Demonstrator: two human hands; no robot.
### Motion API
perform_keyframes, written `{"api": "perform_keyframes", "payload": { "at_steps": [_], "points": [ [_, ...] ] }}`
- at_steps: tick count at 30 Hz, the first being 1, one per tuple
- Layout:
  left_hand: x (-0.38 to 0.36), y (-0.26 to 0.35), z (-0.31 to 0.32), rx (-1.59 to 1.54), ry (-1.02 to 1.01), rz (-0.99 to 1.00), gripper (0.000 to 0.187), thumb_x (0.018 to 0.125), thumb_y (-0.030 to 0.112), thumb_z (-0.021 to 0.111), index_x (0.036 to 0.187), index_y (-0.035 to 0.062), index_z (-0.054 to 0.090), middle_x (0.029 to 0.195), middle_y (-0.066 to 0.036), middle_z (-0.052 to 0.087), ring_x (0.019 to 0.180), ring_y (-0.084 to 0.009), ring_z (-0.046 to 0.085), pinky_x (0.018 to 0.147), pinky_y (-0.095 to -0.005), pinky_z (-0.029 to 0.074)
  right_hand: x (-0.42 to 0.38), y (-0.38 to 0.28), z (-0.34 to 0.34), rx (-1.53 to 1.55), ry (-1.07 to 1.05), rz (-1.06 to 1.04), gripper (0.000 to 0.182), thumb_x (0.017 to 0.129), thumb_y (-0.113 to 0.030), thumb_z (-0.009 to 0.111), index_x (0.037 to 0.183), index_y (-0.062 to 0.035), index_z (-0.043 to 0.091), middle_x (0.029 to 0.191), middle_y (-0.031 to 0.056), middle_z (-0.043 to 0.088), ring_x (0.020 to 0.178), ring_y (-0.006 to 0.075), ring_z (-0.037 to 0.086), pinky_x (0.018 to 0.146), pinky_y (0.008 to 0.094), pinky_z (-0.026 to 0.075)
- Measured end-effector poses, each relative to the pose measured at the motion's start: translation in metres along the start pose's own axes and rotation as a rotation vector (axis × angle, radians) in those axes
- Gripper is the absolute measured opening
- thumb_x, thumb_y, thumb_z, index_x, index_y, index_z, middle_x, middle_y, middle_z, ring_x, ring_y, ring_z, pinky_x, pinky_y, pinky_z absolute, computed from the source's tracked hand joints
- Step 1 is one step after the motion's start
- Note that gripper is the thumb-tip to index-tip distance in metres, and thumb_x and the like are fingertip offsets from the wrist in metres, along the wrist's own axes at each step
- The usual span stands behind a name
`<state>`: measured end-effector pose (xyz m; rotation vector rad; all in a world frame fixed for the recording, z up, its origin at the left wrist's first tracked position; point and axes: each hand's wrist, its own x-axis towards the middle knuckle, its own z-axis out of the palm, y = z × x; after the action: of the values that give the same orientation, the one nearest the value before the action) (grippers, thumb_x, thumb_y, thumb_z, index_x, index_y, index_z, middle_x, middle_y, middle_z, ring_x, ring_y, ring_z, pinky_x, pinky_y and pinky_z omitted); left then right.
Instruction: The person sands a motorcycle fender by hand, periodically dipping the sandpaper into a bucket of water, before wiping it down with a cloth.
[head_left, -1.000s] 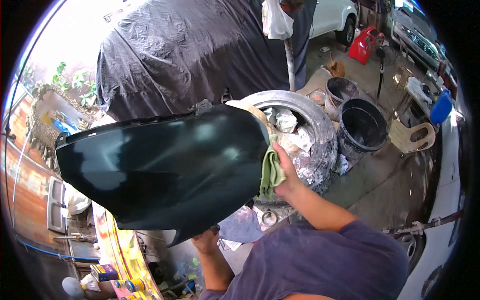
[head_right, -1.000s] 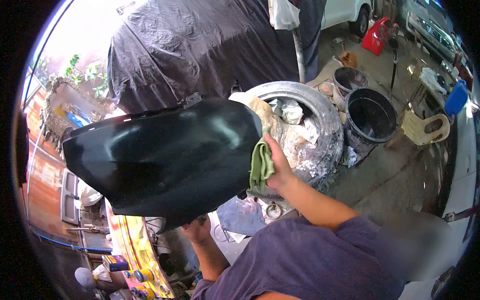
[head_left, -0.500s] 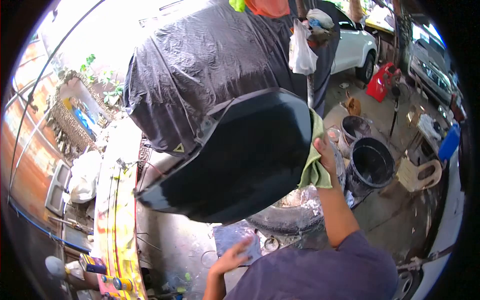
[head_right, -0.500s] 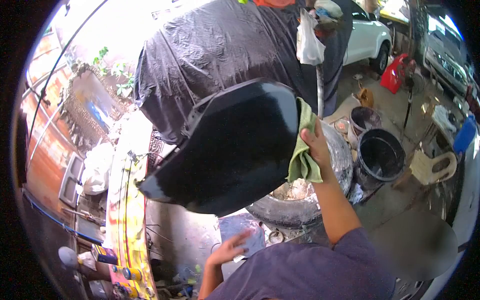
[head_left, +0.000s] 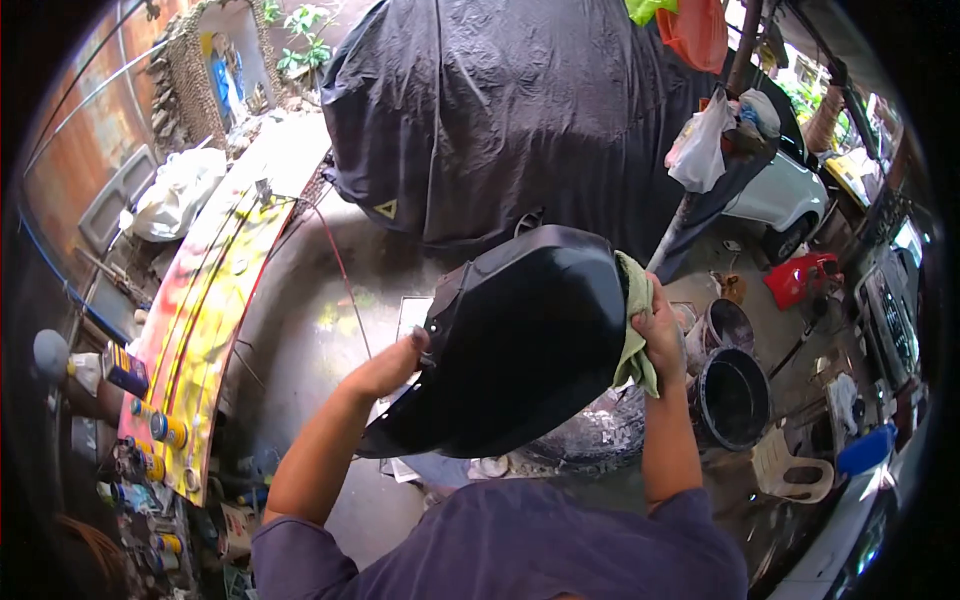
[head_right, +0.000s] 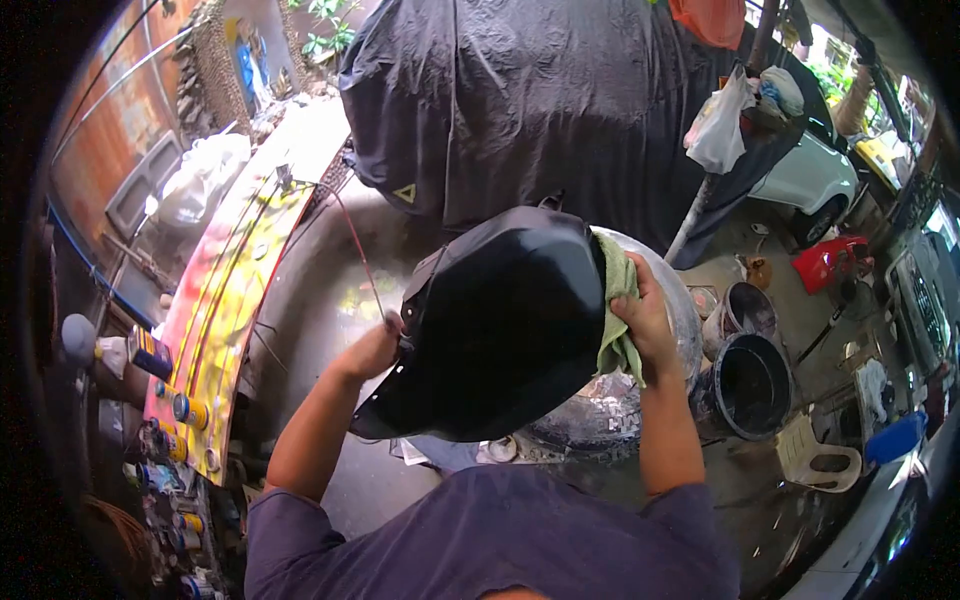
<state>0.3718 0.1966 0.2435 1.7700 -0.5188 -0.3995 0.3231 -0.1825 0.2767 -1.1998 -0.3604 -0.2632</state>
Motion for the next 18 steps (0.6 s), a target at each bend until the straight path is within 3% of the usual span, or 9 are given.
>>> {"api": "perform_keyframes", "payload": {
  "at_steps": [2,3,5,8,10,12,14,16,18],
  "points": [
    [-0.013,0.002,0.019,0.006,0.088,-0.008,0.063,0.102,0.064,0.02,0.092,0.0072,0.046,0.089,-0.001,0.04,0.084,-0.0143,0.035,0.08,-0.0313,0.039,0.007,0.019,-0.009,0.027,0.01,0.022,0.064,0.084,-0.022,0.079,0.136,-0.0021,0.049,0.125,0.0056,0.059,0.116,0.016,0.057,0.103,0.0307,0.043],
    [-0.008,0.0,0.023,-0.054,0.126,-0.044,0.064,0.103,0.062,0.021,0.095,0.0059,0.05,0.092,-0.002,0.045,0.087,-0.0144,0.039,0.084,-0.0308,0.039,0.01,0.031,-0.015,0.037,0.02,0.045,0.06,0.086,-0.022,0.077,0.135,-0.0019,0.049,0.125,0.0055,0.06,0.116,0.0156,0.057,0.102,0.0304,0.044],
    [-0.01,0.018,0.037,-0.422,0.153,-0.115,0.067,0.105,0.057,0.027,0.117,-0.0002,0.059,0.114,-0.008,0.06,0.108,-0.0168,0.052,0.101,-0.0304,0.039,0.016,0.05,-0.02,-0.001,0.092,0.101,0.047,0.094,-0.02,0.068,0.134,-0.0012,0.051,0.121,0.005,0.062,0.11,0.0136,0.059,0.097,0.0282,0.046],
    [-0.011,-0.01,0.032,-0.227,0.214,-0.104,0.069,0.105,0.055,0.03,0.134,-0.0037,0.053,0.133,-0.013,0.058,0.121,-0.0208,0.055,0.107,-0.0316,0.039,0.032,0.067,-0.018,-0.104,0.338,0.119,0.035,0.098,-0.016,0.061,0.129,-0.0016,0.054,0.114,0.004,0.064,0.103,0.0123,0.06,0.091,0.0274,0.048],
    [-0.013,-0.023,0.032,-0.452,0.281,-0.094,0.066,0.105,0.054,0.034,0.134,-0.0015,0.054,0.128,-0.012,0.061,0.115,-0.0196,0.059,0.102,-0.0325,0.045,0.036,0.067,-0.016,-0.225,0.391,0.005,0.031,0.101,-0.015,0.057,0.128,-0.0002,0.054,0.112,0.0054,0.064,0.101,0.0115,0.061,0.089,0.0274,0.049],
    [-0.015,-0.019,0.031,-0.588,0.346,-0.115,0.065,0.105,0.053,0.036,0.135,-0.0014,0.053,0.128,-0.012,0.061,0.114,-0.0196,0.06,0.1,-0.0329,0.046,0.037,0.054,0.008,-0.178,0.367,-0.041,0.033,0.101,-0.017,0.058,0.129,0.0,0.055,0.113,0.0064,0.064,0.101,0.012,0.061,0.089,0.0273,0.049],
    [-0.019,-0.004,0.03,-0.639,0.389,-0.182,0.066,0.105,0.052,0.035,0.137,-0.0036,0.05,0.133,-0.013,0.058,0.118,-0.0209,0.058,0.103,-0.0327,0.044,0.04,0.054,0.029,-0.409,0.291,-0.066,0.035,0.101,-0.018,0.058,0.131,-0.0003,0.055,0.117,0.0057,0.064,0.104,0.0139,0.061,0.092,0.0278,0.048],
    [-0.018,-0.006,0.03,-0.626,0.362,-0.122,0.065,0.105,0.051,0.036,0.137,-0.0037,0.05,0.131,-0.014,0.06,0.117,-0.0209,0.059,0.101,-0.0324,0.045,0.052,0.064,0.048,-0.563,0.128,-0.098,0.039,0.102,-0.022,0.056,0.135,-0.0023,0.053,0.126,0.0111,0.061,0.118,0.0184,0.056,0.103,0.0321,0.041],
    [-0.016,-0.007,0.033,-0.582,0.339,-0.058,0.063,0.106,0.05,0.037,0.136,-0.0035,0.05,0.128,-0.014,0.061,0.116,-0.0205,0.06,0.101,-0.032,0.046,0.064,0.061,0.08,-0.83,-0.022,-0.221,0.042,0.101,-0.024,0.053,0.139,-0.0058,0.052,0.139,0.0207,0.053,0.132,0.0327,0.048,0.112,0.0403,0.035]
  ]
}}
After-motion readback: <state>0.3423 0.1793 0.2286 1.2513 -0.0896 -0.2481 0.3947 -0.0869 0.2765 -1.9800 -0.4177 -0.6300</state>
